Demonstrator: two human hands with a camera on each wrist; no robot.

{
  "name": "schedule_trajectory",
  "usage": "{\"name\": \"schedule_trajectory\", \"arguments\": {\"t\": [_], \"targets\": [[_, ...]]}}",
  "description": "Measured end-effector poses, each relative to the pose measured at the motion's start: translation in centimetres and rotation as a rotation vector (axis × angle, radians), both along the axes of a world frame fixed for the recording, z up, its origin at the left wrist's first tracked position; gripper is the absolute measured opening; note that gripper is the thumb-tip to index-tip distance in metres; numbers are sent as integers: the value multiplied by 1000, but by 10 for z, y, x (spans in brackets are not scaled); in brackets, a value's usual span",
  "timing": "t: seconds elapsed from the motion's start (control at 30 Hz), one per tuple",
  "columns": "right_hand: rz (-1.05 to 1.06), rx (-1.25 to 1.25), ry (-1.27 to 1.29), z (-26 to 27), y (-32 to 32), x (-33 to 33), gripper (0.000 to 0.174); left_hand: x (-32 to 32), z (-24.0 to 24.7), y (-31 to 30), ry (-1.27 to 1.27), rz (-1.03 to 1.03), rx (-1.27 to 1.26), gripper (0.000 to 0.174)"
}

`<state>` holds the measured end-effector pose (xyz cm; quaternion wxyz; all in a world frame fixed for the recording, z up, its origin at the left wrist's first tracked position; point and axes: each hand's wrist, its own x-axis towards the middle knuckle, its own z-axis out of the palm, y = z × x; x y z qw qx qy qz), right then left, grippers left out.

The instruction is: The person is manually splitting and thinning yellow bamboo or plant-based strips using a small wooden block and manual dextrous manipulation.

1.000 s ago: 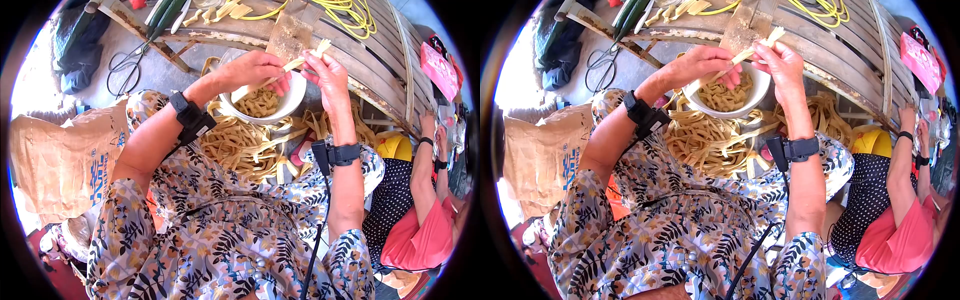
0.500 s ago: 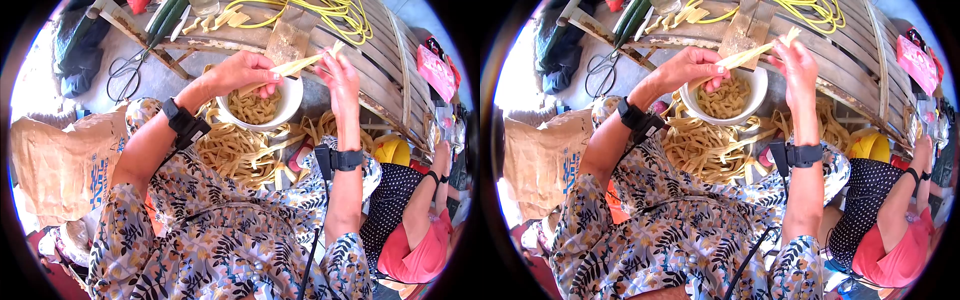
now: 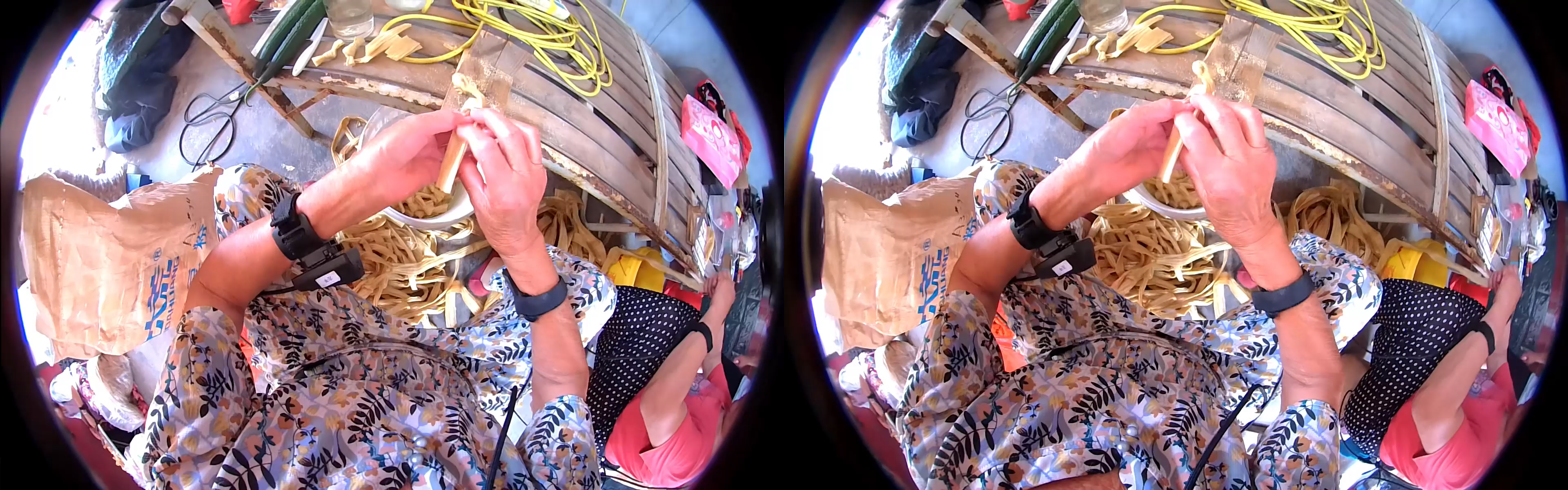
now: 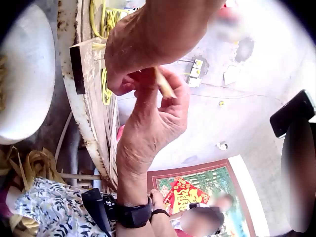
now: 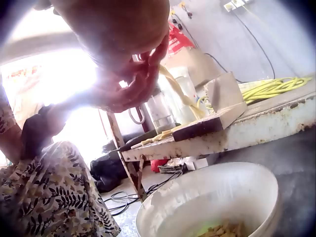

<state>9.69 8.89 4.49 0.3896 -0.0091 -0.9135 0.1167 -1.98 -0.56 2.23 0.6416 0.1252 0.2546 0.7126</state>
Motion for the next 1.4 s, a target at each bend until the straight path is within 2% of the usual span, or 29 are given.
{"name": "schedule_trajectory", "arguments": {"t": [0.13,0.23,0.27,0.33,0.43,0.47,0.5,0.57,0.6,0.7,0.73,0.77,0.83,0.9,0.97,1.0,1.1,1.13,1.2,1.23,1.3,1.33,1.4], "targets": [[121,-47,80,3,-2,0,32,-5,6,2,-101,73,-106,19],[152,-74,35,1,-15,-1,28,-15,4,-4,159,204,-86,17],[172,-75,-10,3,-21,1,27,-15,2,-4,298,278,-190,13],[224,-88,-82,-1,-26,-1,22,-17,-4,-5,394,254,-282,11],[171,-240,10,-9,-17,-5,19,-16,-17,-3,651,181,-519,12],[109,-422,-32,-5,-14,-3,15,-10,-21,-1,571,126,-484,14],[74,-764,-69,-4,-12,-6,13,-4,-20,-1,492,70,-449,15],[-56,-899,-277,-5,-2,-8,14,4,-14,-3,653,-6,-412,19],[-58,-919,-324,-8,2,-9,15,6,-10,-3,736,-42,-389,21],[-82,-971,-444,-25,7,-9,18,-1,-29,2,1453,4,-340,24],[-107,-978,-467,-27,8,-9,18,2,-28,3,1614,33,-397,24],[-129,-986,-487,-29,9,-8,18,5,-28,2,1691,151,-339,24],[-88,-1211,-512,-21,12,-9,21,8,-28,1,1829,400,-214,24],[-4,-1443,-488,-18,17,-7,23,2,-22,6,1875,521,-62,29],[110,-1528,-567,-18,23,-4,24,-3,-12,10,1908,671,156,33],[169,-1583,-593,-18,25,-2,25,-7,-8,8,1925,604,214,33],[302,-1643,-680,-20,30,2,29,-11,-9,-1,1847,325,105,28],[309,-1651,-669,-21,28,3,31,-12,-8,-2,1862,326,106,23],[299,-1679,-616,-20,22,1,34,-14,-10,-4,1854,298,-72,22],[248,-1573,-551,-22,19,0,34,-15,-10,-5,1847,286,-161,23],[149,-1358,-416,-27,13,-1,36,-12,-15,-3,1669,339,-209,18],[135,-1440,-388,-26,12,-2,32,-11,-17,-2,1576,367,-226,16],[170,-1413,-306,-35,13,-4,29,-15,-21,0,1354,373,-267,11]]}}
